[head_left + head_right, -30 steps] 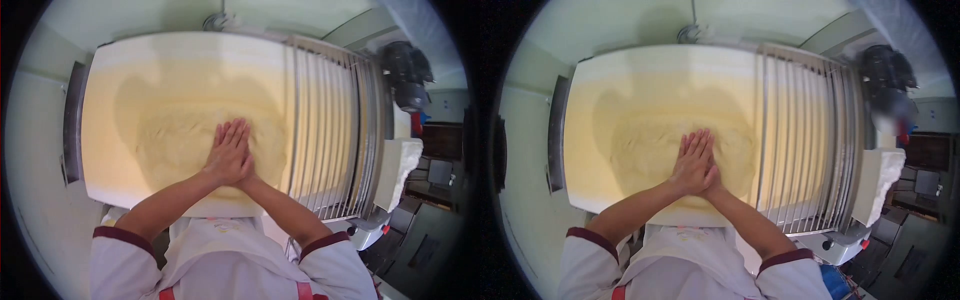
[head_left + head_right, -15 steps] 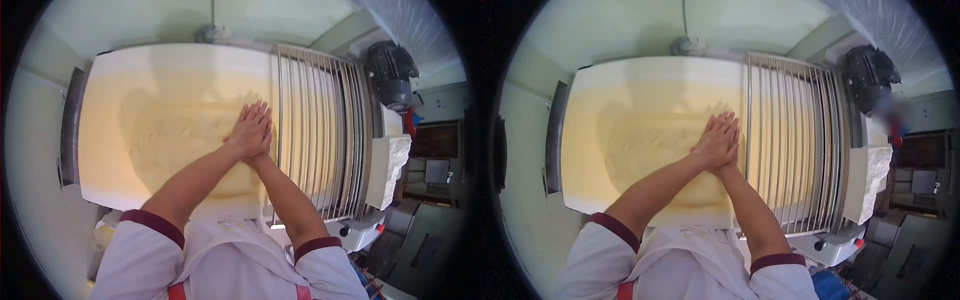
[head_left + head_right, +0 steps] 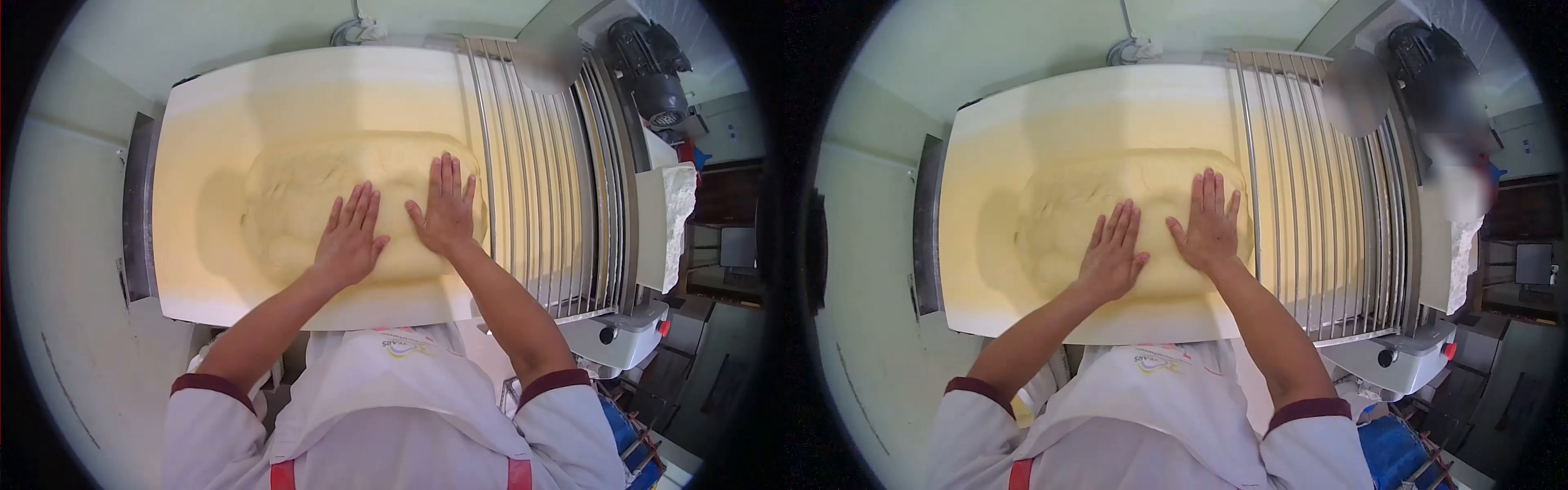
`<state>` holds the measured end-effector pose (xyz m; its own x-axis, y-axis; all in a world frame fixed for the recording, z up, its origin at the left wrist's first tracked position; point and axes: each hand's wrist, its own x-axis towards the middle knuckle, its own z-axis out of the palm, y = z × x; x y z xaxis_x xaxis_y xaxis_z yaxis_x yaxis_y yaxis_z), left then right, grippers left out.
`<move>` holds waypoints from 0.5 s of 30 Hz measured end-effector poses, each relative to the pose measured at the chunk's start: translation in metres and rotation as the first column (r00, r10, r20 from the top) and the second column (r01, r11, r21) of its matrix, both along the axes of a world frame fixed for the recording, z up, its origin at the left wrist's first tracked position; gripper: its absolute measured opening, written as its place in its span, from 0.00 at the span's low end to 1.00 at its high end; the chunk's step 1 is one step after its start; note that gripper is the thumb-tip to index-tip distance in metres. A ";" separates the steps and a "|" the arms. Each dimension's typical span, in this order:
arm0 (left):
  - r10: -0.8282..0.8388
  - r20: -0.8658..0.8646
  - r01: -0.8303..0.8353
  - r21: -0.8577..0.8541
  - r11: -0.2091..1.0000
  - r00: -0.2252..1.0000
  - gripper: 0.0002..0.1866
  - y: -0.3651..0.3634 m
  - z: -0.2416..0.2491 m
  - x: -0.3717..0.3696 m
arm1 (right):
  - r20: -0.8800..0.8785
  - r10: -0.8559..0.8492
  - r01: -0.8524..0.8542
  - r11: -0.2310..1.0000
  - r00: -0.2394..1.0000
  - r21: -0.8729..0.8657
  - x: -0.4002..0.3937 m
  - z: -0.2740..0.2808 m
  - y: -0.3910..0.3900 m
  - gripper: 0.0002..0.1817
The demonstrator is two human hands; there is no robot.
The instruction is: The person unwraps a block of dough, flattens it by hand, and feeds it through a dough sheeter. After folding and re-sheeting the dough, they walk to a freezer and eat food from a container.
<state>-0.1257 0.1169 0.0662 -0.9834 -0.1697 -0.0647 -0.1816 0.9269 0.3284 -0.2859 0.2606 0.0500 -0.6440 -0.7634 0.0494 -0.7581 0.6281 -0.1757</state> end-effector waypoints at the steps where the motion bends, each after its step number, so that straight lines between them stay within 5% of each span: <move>1: 0.012 -0.009 -0.012 0.001 1.000 1.000 0.39 0.002 0.001 0.000 | 0.026 -0.034 0.034 0.999 0.999 0.003 0.003 0.003 -0.001 0.47; 11: 0.035 -0.097 -0.030 0.053 0.998 0.995 0.37 0.002 -0.008 0.002 | -0.025 -0.030 0.029 1.000 0.999 -0.011 0.043 0.003 0.007 0.43; 14: 0.247 -0.283 -0.027 0.605 0.796 0.927 0.29 -0.039 -0.007 0.033 | 0.081 -0.036 0.037 0.999 0.996 -0.017 0.041 0.000 0.009 0.41; 15: 0.387 -0.416 -0.123 0.534 0.836 0.823 0.23 -0.060 -0.018 0.056 | 0.160 -0.018 0.037 0.993 0.987 -0.114 0.032 -0.004 0.014 0.35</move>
